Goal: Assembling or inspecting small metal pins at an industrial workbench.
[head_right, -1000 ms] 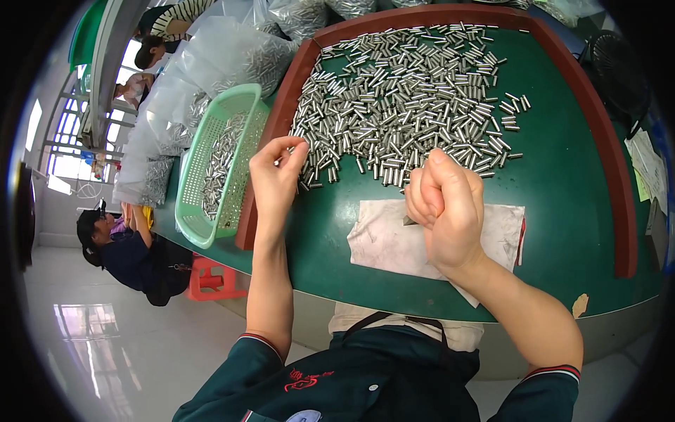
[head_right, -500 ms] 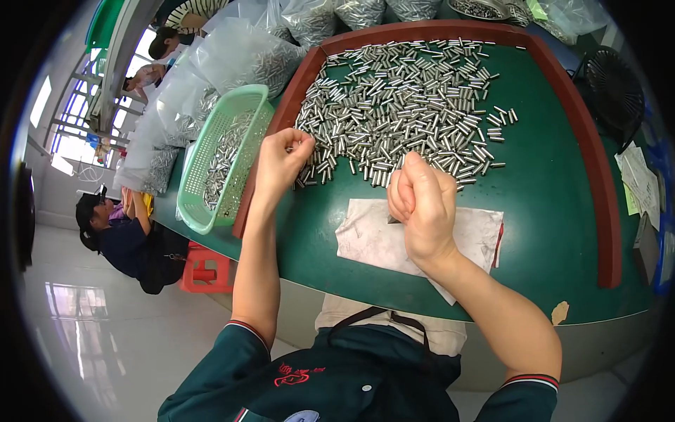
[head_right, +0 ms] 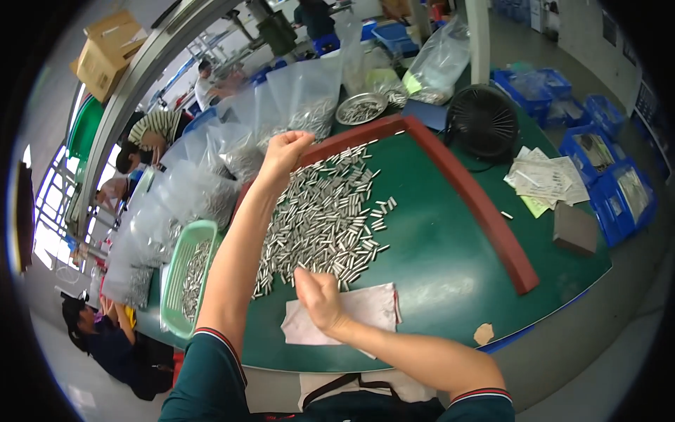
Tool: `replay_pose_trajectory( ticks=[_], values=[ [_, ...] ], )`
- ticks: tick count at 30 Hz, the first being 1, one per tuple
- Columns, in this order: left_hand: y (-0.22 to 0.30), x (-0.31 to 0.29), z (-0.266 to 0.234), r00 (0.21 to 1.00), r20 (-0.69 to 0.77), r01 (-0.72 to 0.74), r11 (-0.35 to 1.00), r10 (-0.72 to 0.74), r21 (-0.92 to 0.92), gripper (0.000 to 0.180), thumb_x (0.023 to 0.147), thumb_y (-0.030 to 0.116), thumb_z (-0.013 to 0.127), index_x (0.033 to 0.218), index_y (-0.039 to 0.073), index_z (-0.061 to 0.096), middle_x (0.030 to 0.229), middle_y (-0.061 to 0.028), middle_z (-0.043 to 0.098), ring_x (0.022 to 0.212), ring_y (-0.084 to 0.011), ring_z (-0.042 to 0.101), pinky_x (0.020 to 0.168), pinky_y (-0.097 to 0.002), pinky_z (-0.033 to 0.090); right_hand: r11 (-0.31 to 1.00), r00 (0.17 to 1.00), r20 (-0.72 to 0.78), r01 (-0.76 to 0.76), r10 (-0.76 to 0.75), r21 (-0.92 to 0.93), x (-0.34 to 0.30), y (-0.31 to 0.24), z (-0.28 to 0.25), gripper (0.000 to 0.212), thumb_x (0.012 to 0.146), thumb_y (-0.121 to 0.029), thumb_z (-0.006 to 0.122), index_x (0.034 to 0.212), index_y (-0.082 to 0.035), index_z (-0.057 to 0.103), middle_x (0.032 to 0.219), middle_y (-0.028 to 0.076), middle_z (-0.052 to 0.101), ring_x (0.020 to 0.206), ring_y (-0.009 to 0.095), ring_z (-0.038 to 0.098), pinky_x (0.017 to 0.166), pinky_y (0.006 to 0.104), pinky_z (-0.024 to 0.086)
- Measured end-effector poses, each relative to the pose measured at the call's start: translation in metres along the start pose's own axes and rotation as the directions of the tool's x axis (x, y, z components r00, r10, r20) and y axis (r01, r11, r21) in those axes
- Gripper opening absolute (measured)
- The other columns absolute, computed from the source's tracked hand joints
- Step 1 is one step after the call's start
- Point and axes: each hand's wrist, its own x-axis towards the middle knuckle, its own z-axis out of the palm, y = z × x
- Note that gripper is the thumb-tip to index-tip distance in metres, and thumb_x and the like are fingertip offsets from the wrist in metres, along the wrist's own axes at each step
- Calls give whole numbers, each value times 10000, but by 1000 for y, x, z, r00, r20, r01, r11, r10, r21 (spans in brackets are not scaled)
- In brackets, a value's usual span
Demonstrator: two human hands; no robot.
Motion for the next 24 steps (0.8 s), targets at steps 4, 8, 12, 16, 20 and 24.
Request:
replay_pose_trajectory(
  ticks=[4, 8, 12, 16, 20, 24],
  values=[
    [-4, 94, 54, 987, -124, -82, 988, 99, 134, 157, 690, 150, 626, 718, -5, 621, 596, -5, 541, 532, -86, 451, 487, -237, 358, 1000, 1000, 11, 3, -3, -28, -2, -1, -2, 411, 881, -192, 371, 490, -77, 313, 470, -24, 324, 427, 61, 265, 410, 218, 212],
    [-36, 164, 70, 972, -232, 37, 937, 47, 347, 135, 604, 142, 663, 692, 40, 652, 648, -77, 602, 623, -178, 556, 614, -286, 435, 1000, 1000, 30, 1, -1, -16, 3, 3, 0, 399, 880, -157, 350, 492, -73, 312, 468, -27, 306, 428, 63, 255, 411, 222, 207],
    [-44, 174, 77, 977, -196, 18, 883, 84, 469, 146, 610, 181, 647, 737, 116, 680, 758, -107, 636, 742, -247, 612, 716, -315, 464, 998, 999, 26, -28, 27, 52, 2, 2, -1, 398, 881, -149, 347, 493, -69, 305, 461, -25, 296, 420, 63, 248, 405, 223, 200],
    [-34, 143, 33, 995, -66, -43, 916, 75, 399, 175, 640, 198, 622, 739, 59, 663, 654, -105, 620, 645, -195, 598, 636, -298, 455, 1000, 998, 65, -12, 12, -12, -3, 8, 4, 402, 880, -176, 365, 493, -82, 308, 463, -36, 294, 421, 62, 239, 404, 226, 192],
    [12, 47, -10, 975, 216, -82, 838, -44, 540, 198, 770, 231, 542, 792, 59, 638, 535, 29, 422, 474, -80, 368, 417, -246, 287, 993, 1000, -10, 10, -11, -116, 5, 12, -9, 399, 843, -248, 439, 483, -83, 392, 442, -39, 351, 422, 56, 311, 401, 215, 235],
    [29, -60, -112, 943, 325, -214, 621, -70, 754, 271, 809, 221, 441, 863, 8, 599, 738, -59, 597, 703, -137, 518, 663, -265, 409, 998, 998, 36, -48, 47, 42, 14, 0, -8, 422, 851, -300, 418, 476, -130, 327, 412, -36, 316, 350, 63, 264, 337, 224, 193]
  ],
)
